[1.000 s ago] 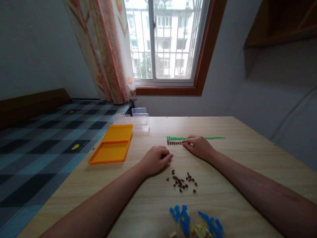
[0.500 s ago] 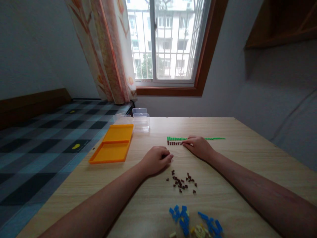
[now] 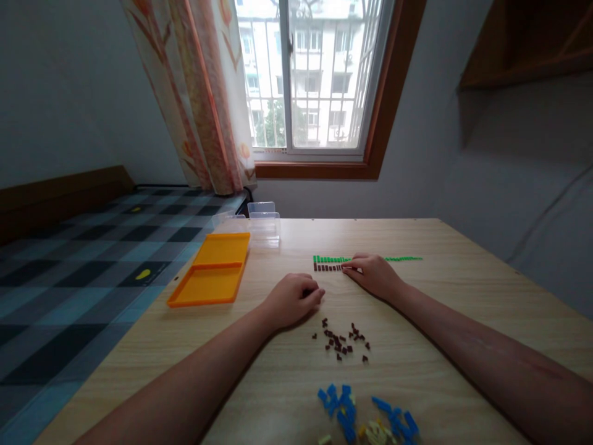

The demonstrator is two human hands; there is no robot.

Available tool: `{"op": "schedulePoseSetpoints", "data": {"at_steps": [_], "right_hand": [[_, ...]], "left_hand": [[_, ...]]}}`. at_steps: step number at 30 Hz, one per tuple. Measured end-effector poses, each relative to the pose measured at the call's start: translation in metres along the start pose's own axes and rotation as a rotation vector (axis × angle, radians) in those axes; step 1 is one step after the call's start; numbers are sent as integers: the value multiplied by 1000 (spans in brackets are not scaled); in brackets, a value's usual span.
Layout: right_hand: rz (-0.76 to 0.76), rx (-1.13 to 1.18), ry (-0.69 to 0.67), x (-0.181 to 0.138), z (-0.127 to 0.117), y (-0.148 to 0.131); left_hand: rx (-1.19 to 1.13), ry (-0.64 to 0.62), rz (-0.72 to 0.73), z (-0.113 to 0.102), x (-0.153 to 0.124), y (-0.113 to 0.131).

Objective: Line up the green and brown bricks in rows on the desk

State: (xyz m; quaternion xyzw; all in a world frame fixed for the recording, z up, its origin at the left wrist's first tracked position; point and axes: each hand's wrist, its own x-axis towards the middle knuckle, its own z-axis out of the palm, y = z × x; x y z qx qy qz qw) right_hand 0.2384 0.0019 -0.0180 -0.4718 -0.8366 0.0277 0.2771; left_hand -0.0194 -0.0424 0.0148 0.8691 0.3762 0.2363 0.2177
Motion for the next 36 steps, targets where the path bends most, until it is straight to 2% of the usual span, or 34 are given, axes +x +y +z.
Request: {"op": "schedulePoseSetpoints", "data": {"at_steps": [6, 11, 13, 18, 22, 26, 29, 33, 36], "right_hand": [[-19, 92, 65, -2, -5, -2], [-40, 251, 0, -3, -8, 1], [5, 342, -55, -3, -9, 4], [249, 598, -190, 0, -11, 9], [307, 678, -216, -5, -12, 8], [272, 672, -253, -15, -16, -1], [184, 642, -275, -19, -19, -12], [16, 553, -227, -24, -19, -24], [-46, 521, -175, -30, -21, -29]], "left_hand": [[-4, -17, -2, -3, 1, 2], [-4, -89, -9, -5, 1, 5], [-1, -116, -18, -5, 1, 4], [14, -168, -22, -6, 1, 1], [-1, -205, 0, -9, 2, 0], [-11, -223, 14, -11, 2, 0], [-4, -222, 33, -11, 1, 1], [-9, -211, 51, -11, 1, 3], [-16, -215, 48, -11, 1, 3]]}}
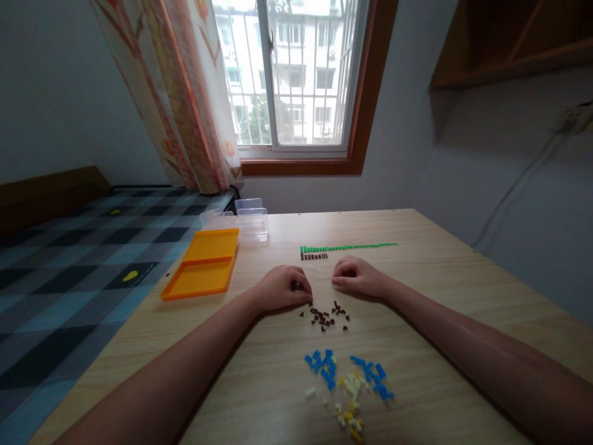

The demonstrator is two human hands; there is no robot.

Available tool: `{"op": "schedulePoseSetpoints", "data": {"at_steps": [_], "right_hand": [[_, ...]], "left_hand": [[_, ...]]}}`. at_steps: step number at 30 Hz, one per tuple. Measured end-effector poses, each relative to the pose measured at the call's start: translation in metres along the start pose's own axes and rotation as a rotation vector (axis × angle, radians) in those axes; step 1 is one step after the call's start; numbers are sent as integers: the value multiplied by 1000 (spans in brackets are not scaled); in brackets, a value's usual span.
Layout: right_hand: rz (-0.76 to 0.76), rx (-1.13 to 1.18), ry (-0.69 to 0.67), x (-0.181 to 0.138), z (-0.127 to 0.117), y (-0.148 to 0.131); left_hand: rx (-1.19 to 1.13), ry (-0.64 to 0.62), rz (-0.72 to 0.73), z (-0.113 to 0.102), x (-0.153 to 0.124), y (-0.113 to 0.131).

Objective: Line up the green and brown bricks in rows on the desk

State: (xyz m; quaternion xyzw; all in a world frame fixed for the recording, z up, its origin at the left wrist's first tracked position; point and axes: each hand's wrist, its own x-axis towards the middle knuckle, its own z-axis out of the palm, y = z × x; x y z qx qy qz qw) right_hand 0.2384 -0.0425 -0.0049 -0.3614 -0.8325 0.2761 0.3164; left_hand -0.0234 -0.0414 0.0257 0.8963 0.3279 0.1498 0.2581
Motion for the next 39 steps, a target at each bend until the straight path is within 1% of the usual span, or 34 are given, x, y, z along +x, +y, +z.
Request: {"op": "schedulePoseSetpoints", "data": {"at_steps": [3, 9, 13, 21, 29, 39], "right_hand": [[-10, 21, 0, -7, 0, -4], [-47, 138, -94, -18, -1, -13], [-97, 129, -137, -18, -1, -15], [-149, 68, -126, -17, -2, -21], [-123, 101, -129, -17, -2, -14], [-134, 104, -125, -17, -3, -15]], "left_hand": [[1, -3, -5, 0, 1, 0], [24, 9, -53, 1, 3, 3], [9, 5, -49, 0, 3, 3], [-6, -13, 8, -1, 2, -2], [-35, -59, 23, -5, 2, -4], [-28, -72, 28, -5, 2, -4]]}}
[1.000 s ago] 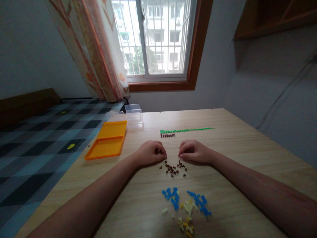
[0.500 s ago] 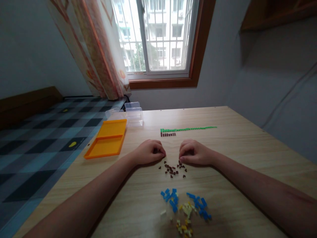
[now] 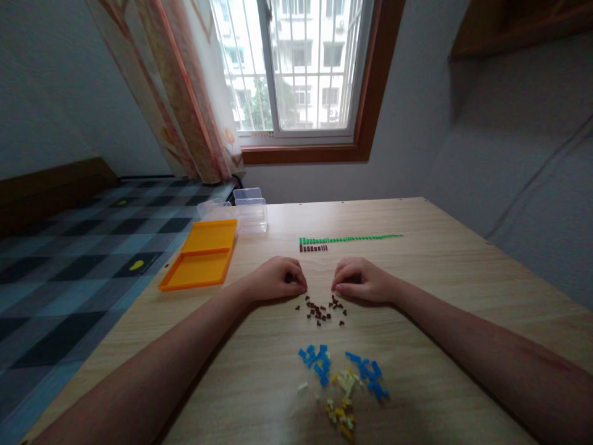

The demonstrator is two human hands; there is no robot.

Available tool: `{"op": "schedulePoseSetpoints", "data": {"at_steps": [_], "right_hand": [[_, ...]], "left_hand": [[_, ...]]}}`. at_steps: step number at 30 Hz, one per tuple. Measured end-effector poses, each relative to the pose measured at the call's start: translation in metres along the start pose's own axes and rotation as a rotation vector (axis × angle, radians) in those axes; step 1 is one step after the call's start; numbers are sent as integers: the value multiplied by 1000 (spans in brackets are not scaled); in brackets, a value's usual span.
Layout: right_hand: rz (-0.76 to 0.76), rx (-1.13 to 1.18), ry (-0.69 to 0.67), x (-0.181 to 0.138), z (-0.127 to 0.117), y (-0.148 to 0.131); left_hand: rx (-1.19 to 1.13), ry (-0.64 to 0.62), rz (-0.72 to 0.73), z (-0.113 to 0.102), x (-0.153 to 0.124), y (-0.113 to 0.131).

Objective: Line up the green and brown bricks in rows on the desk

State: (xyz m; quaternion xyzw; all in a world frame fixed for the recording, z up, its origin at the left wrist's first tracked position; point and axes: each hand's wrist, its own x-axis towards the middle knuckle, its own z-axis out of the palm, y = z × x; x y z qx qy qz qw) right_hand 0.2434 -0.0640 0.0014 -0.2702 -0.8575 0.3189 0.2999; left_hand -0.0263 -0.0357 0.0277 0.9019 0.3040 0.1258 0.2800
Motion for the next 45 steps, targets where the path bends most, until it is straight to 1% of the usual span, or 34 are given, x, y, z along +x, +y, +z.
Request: {"op": "schedulePoseSetpoints", "data": {"at_steps": [6, 10, 14, 18, 22, 27, 30, 33, 37, 39, 41, 45], "right_hand": [[-52, -50, 18, 0, 0, -2], [-132, -242, 56, 0, 8, -16], [-220, -377, 17, -1, 21, -36], [-231, -447, -37, -3, 27, -41], [-197, -456, -74, -4, 26, -38], [-168, -495, -141, -3, 29, -43], [-125, -546, -131, -2, 34, -41], [-110, -535, -55, -2, 36, -36], [-129, -422, 137, -5, 30, -31], [-141, -357, 196, -6, 25, -32], [-149, -307, 193, -6, 22, -34], [-176, -291, 92, -6, 22, -41]], "left_hand": [[2, -13, 6, 0, 0, 1], [20, -8, 10, 0, -1, 1], [41, 9, 10, 1, 0, 2], [18, -1, -4, 0, -1, 2], [-49, -62, -64, -2, -2, -1], [-89, -187, -73, -5, -1, -1], [-70, -260, -86, -10, -1, 3], [-31, -276, -116, -15, -1, 6], [-40, -267, -140, -17, -1, 5], [-28, -244, -145, -15, -1, 3], [2, -209, -147, -12, -1, 3], [44, -146, -135, -8, 0, 2]]}}
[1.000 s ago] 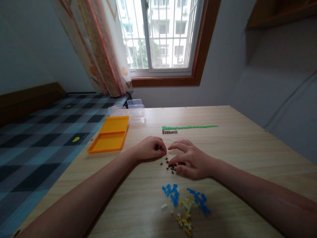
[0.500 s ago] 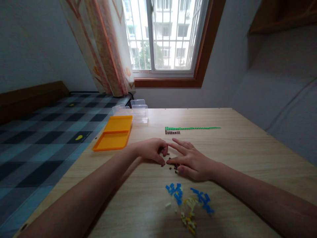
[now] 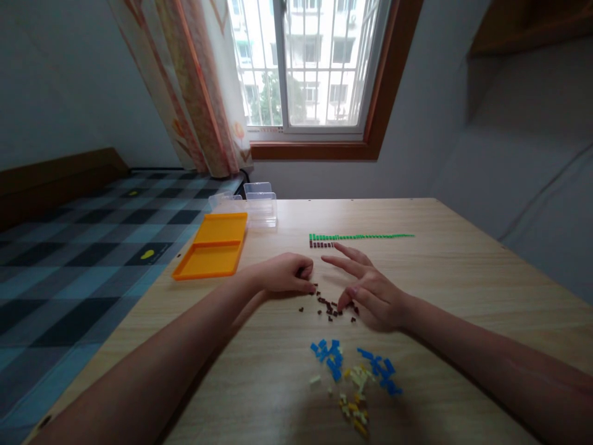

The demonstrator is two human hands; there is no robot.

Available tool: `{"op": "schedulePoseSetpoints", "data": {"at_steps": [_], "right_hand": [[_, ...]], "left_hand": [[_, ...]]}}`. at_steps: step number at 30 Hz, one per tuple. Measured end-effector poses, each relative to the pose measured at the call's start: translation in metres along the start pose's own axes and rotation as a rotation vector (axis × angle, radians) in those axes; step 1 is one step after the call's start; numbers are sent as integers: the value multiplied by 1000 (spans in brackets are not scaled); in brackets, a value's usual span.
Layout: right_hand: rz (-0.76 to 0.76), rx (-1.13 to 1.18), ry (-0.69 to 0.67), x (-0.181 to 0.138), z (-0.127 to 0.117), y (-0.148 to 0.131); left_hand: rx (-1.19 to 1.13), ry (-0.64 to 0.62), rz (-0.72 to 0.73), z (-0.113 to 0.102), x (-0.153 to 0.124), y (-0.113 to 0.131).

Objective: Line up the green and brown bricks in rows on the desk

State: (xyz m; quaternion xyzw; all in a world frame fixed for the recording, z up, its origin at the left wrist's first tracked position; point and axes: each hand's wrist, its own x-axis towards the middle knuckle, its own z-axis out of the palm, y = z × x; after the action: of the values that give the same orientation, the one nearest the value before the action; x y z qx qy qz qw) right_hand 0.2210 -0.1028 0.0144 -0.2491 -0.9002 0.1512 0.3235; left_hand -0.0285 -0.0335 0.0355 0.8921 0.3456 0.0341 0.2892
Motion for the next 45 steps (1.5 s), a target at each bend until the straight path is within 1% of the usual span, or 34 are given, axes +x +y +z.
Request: {"op": "schedulePoseSetpoints", "data": {"at_steps": [4, 7, 16, 25, 29, 31, 34, 37, 40, 42, 45], "right_hand": [[-23, -47, -102, 1, 1, -6], [-13, -80, -143, 2, 0, -8], [-14, -4, -266, 3, -5, -13], [10, -16, -406, 1, -25, -16], [32, -61, -392, -3, -41, -6], [57, -105, -385, -6, -48, 6], [108, -156, -318, -11, -53, 25], [165, -194, -204, -13, -46, 36], [176, -234, -101, -12, -31, 37], [158, -247, -45, -10, -23, 37], [144, -234, 14, -10, -17, 40]], "left_hand": [[4, 21, -4, 2, 1, -1], [1, 14, -5, 1, 0, -2], [-46, -40, -3, -4, 0, -5], [-16, 80, -34, 1, 4, -14], [17, 154, -75, 4, 5, -10], [33, 193, -108, 6, 6, -3], [88, 251, -191, 12, 8, 9], [180, 329, -259, 22, 11, 15], [239, 406, -237, 31, 15, 16], [248, 428, -227, 34, 16, 15], [242, 420, -226, 32, 15, 13]]}}
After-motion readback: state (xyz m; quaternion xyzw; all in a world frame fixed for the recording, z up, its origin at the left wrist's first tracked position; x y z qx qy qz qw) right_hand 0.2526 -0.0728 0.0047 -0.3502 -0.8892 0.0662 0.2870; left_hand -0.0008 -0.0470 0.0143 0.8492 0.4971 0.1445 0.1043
